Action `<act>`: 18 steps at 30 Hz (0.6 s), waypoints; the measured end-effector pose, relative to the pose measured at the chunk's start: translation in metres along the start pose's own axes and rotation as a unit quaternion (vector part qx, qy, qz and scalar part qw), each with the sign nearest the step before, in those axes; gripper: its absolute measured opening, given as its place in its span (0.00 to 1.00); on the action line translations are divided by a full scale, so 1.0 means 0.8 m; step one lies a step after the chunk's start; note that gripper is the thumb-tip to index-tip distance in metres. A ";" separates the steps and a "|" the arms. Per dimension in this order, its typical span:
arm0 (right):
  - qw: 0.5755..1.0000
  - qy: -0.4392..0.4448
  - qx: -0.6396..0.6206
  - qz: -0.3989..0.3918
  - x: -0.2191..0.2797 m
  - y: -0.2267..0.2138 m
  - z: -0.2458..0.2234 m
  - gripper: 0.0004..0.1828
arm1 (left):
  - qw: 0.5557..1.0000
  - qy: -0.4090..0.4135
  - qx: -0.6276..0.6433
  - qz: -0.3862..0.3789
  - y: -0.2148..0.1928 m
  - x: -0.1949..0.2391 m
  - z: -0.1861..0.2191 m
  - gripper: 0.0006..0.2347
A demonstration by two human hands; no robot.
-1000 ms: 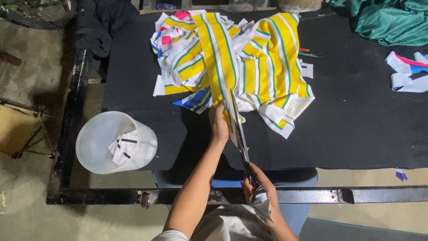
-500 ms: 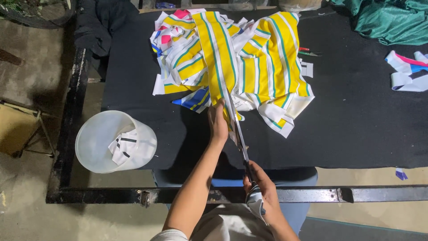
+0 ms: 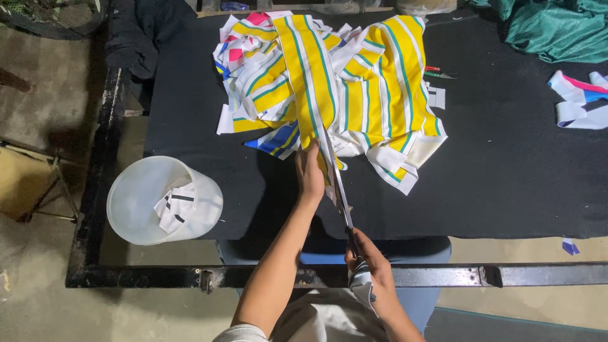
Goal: The person is using scissors to cut various fabric scraps into smaller strips on a black work surface.
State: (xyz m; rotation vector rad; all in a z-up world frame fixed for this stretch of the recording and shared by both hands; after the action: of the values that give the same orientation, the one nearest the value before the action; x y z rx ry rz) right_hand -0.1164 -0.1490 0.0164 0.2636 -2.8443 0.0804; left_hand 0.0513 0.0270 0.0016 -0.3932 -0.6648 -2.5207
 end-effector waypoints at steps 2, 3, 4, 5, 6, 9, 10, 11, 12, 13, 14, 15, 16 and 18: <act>1.000 -0.008 -0.006 -0.004 0.000 0.001 0.004 0.34 | 1.000 0.019 0.003 -0.006 -0.002 -0.005 -0.006 0.31; 1.000 -0.017 -0.013 -0.008 0.001 0.002 0.005 0.34 | 0.999 0.037 0.006 -0.013 -0.001 -0.007 -0.007 0.29; 1.000 -0.017 -0.013 -0.007 0.000 0.002 0.007 0.34 | 0.999 0.037 0.006 -0.013 -0.002 -0.010 -0.010 0.29; 0.999 -0.020 -0.024 -0.009 0.000 0.002 0.008 0.34 | 0.999 0.046 0.016 -0.017 -0.002 -0.012 -0.012 0.27; 0.999 -0.022 -0.035 -0.011 0.000 0.003 0.009 0.34 | 0.998 0.055 0.026 -0.020 -0.002 -0.014 -0.013 0.26; 0.999 -0.035 -0.036 -0.011 0.000 0.001 0.011 0.38 | 0.998 0.055 0.024 -0.021 -0.003 -0.012 -0.011 0.27; 0.999 -0.035 -0.036 -0.012 -0.001 0.001 0.015 0.38 | 0.998 0.056 0.025 -0.020 -0.005 -0.016 -0.017 0.27; 0.999 -0.036 -0.037 -0.012 -0.002 0.000 0.019 0.37 | 0.997 0.073 0.025 -0.029 -0.007 -0.021 -0.020 0.25; 0.999 -0.036 -0.039 -0.012 -0.002 -0.001 0.023 0.36 | 0.995 0.090 0.024 -0.038 -0.008 -0.024 -0.025 0.23; 0.999 -0.035 -0.038 -0.013 -0.001 -0.002 0.021 0.36 | 0.995 0.090 0.024 -0.037 -0.006 -0.021 -0.021 0.23; 0.999 -0.036 -0.037 -0.013 -0.001 -0.001 0.019 0.36 | 0.996 0.081 0.033 -0.033 -0.005 -0.019 -0.018 0.23; 0.999 -0.037 -0.035 -0.013 -0.001 -0.001 0.017 0.36 | 0.996 0.072 0.041 -0.028 -0.004 -0.017 -0.014 0.24; 0.999 -0.037 -0.035 -0.013 -0.001 -0.003 0.019 0.36 | 0.996 0.072 0.041 -0.028 -0.003 -0.016 -0.014 0.24; 0.998 -0.055 -0.029 -0.026 -0.001 -0.003 0.021 0.40 | 0.996 0.080 0.023 -0.028 -0.003 -0.015 -0.011 0.24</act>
State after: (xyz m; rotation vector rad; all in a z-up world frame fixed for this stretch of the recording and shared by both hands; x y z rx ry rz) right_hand -0.1197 -0.1523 0.0004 0.3397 -2.9417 -0.0296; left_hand 0.0589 0.0287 -0.0111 -0.1547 -0.6777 -2.5524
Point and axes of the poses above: each hand's wrist, its own x-axis away from the middle knuckle, its own y-axis out of the palm, z = x × y, the point moved 7 cm from there along -x, towards the middle knuckle, and after that the axes turned 11 degrees about x, right-handed, at the moved point
